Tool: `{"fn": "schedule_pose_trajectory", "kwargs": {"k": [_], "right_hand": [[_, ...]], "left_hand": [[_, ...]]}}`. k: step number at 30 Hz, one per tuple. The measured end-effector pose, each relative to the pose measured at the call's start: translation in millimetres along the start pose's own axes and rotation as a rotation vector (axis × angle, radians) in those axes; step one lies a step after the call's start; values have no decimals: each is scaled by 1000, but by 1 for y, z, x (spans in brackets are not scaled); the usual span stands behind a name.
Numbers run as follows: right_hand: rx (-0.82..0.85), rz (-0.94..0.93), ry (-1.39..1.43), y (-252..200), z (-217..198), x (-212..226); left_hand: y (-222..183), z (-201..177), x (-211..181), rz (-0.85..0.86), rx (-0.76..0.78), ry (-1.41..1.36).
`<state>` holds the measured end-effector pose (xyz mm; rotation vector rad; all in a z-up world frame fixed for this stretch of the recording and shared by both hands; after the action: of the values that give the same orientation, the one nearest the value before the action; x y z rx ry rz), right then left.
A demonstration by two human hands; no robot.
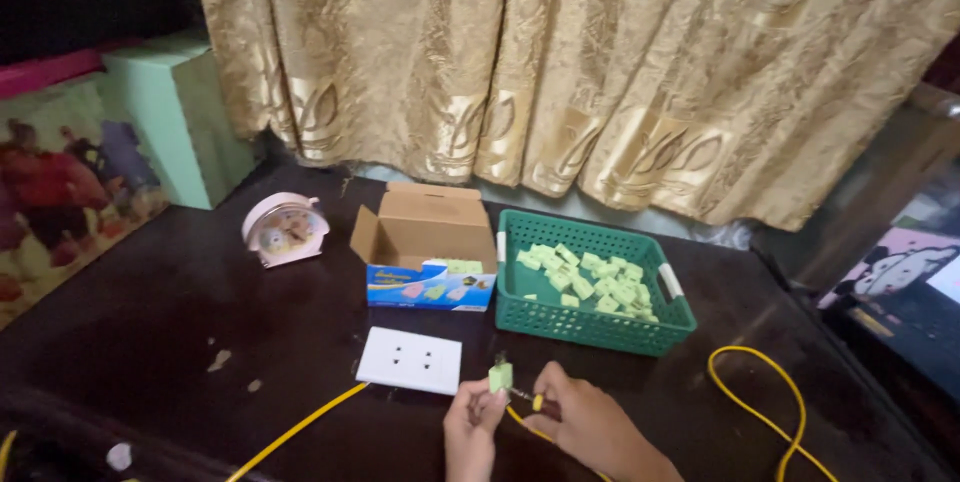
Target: The person assembles a series of green electrical plugs by hand, inserting internal components and using a screwdriver to tighten the housing screws.
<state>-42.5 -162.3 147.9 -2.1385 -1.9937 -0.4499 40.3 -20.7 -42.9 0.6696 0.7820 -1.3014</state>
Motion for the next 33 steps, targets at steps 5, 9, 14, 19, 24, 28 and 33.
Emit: {"fn": "schedule_pose_trajectory", "kwargs": {"k": [5,9,14,19,24,28,33], "right_hand": [[-64,-1,-17,4,7,-3],[-99,-28,-174,3,8,-1],[-24,53,-93,-6,-2,15],[-11,155,80,-5,-1,12],[-155,-16,-133,0,5,2],[-289,-135,-223,-1,13,-1],[10,165,123,-8,-1,13]], "left_hand": [[-19,10,-52,-74,-6,47],[-31,16,-83,-83,-7,101],[-36,16,-89,-94,16,133],[-34,18,-88,-94,20,124],[-30,15,-80,-97,11,134],[-31,18,-82,-115,24,118],[-33,19,-87,-112,50,168]]}}
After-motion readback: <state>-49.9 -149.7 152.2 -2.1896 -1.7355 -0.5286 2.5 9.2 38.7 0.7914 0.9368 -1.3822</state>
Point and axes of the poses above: each hand's wrist, its own y-axis towards the middle knuckle, its own z-axis out of the palm, x = y × z, the point moved 2 cm from there along y, towards the middle knuckle, and after that the axes turned 10 degrees about -x, right-handed, at the moved point
